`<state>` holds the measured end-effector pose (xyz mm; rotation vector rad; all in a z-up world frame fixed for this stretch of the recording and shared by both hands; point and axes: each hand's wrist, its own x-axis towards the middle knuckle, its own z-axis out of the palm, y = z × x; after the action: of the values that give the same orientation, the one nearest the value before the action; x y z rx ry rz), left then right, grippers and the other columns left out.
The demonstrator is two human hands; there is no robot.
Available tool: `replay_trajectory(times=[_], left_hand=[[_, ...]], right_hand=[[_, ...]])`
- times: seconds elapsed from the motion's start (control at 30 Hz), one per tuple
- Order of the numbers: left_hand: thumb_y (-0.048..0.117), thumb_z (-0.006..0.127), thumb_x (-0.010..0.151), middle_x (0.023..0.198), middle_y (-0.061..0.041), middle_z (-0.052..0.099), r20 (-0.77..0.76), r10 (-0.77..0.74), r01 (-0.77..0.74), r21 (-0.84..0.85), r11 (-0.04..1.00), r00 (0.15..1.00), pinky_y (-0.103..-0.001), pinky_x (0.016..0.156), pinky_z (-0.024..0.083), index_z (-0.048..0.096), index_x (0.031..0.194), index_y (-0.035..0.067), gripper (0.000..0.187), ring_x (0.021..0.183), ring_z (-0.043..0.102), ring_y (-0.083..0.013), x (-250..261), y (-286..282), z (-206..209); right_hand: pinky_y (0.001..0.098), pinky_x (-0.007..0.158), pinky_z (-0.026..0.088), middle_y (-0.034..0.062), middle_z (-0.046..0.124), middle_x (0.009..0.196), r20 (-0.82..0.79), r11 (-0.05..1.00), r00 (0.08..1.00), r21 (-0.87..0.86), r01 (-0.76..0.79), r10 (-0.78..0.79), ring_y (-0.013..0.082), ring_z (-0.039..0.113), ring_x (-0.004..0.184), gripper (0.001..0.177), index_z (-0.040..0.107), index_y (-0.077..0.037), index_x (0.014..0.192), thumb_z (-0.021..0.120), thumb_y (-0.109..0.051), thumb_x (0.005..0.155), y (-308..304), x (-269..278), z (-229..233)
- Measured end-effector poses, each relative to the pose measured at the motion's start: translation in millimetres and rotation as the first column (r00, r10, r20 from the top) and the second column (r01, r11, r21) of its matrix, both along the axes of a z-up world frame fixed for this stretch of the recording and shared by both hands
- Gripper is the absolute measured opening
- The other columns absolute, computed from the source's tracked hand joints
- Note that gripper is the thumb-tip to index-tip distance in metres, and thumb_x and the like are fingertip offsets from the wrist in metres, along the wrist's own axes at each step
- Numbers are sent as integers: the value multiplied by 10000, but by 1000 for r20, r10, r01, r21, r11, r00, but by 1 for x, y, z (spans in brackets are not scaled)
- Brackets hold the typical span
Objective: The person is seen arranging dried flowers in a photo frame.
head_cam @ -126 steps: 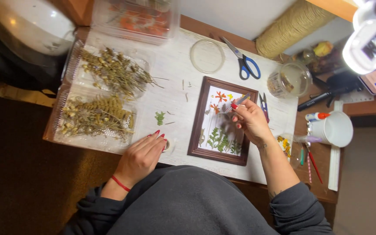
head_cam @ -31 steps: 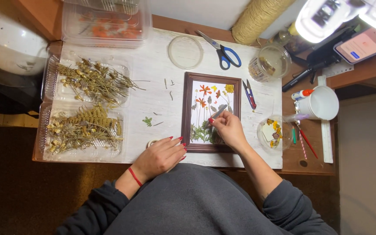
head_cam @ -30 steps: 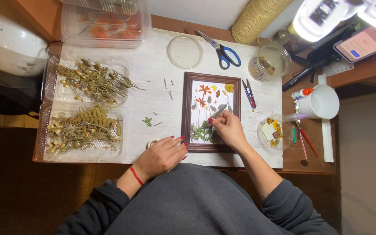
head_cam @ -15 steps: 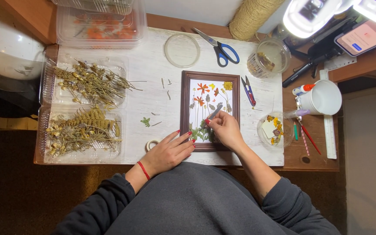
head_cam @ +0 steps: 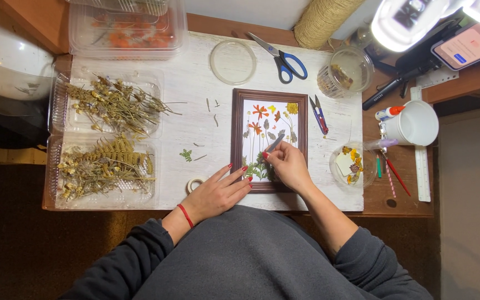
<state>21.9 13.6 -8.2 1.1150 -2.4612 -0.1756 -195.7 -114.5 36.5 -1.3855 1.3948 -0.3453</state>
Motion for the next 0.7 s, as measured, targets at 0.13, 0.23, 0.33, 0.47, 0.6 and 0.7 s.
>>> replay_trajectory(times=[0.13, 0.23, 0.33, 0.47, 0.6, 0.7], left_hand=[[219, 565, 980, 1372, -46, 641, -3, -5, 5, 6, 1000, 1000, -501, 1196, 354, 688, 1243, 101, 314, 1406, 495, -239, 0, -1, 0], [222, 568, 979, 1374, -44, 640, -5, -6, 6, 4, 1000, 1000, -502, 1195, 353, 690, 1237, 103, 310, 1406, 494, -240, 1, -1, 0], [224, 570, 978, 1379, -41, 639, -7, -2, 2, 3, 1000, 1000, -501, 1195, 353, 690, 1235, 104, 308, 1409, 493, -239, 1, -1, 1], [225, 572, 978, 1378, -38, 638, -5, 1, -1, 7, 1000, 1000, -501, 1196, 354, 690, 1237, 105, 309, 1412, 492, -240, 0, -1, -1], [225, 573, 975, 1379, -39, 639, -4, 1, -1, -1, 1000, 1000, -500, 1195, 357, 689, 1242, 105, 315, 1410, 495, -239, 0, -1, 1], [226, 573, 974, 1377, -40, 641, -4, 2, -2, -3, 1000, 1000, -501, 1191, 359, 689, 1243, 105, 317, 1404, 498, -239, 0, -2, 1]], right_hand=[[236, 435, 398, 15, 695, 706, 25, 1000, 1000, -1, 14, -14, 41, 520, 483, 101, 688, 0, 1003, 678, -77, 938, 1, 0, 0], [236, 426, 404, 16, 694, 703, 15, 1000, 1000, -14, 9, -9, 43, 520, 477, 100, 686, 0, 995, 682, -83, 939, 2, 2, 3], [233, 424, 404, 15, 702, 702, -9, 999, 1000, -32, -5, 5, 43, 525, 474, 100, 691, -3, 991, 683, -88, 938, 1, 2, 3], [233, 422, 400, 14, 703, 701, -9, 999, 1000, -37, -6, 6, 43, 525, 473, 98, 692, -7, 992, 683, -87, 937, 1, 2, 2], [230, 428, 407, 10, 709, 709, -9, 998, 1000, -57, -14, 13, 39, 531, 479, 94, 694, -9, 990, 683, -83, 934, 1, 2, 3], [234, 435, 415, 14, 707, 714, -24, 998, 1000, -65, -16, 14, 44, 536, 487, 96, 695, -10, 988, 685, -86, 930, 2, 3, 6]])
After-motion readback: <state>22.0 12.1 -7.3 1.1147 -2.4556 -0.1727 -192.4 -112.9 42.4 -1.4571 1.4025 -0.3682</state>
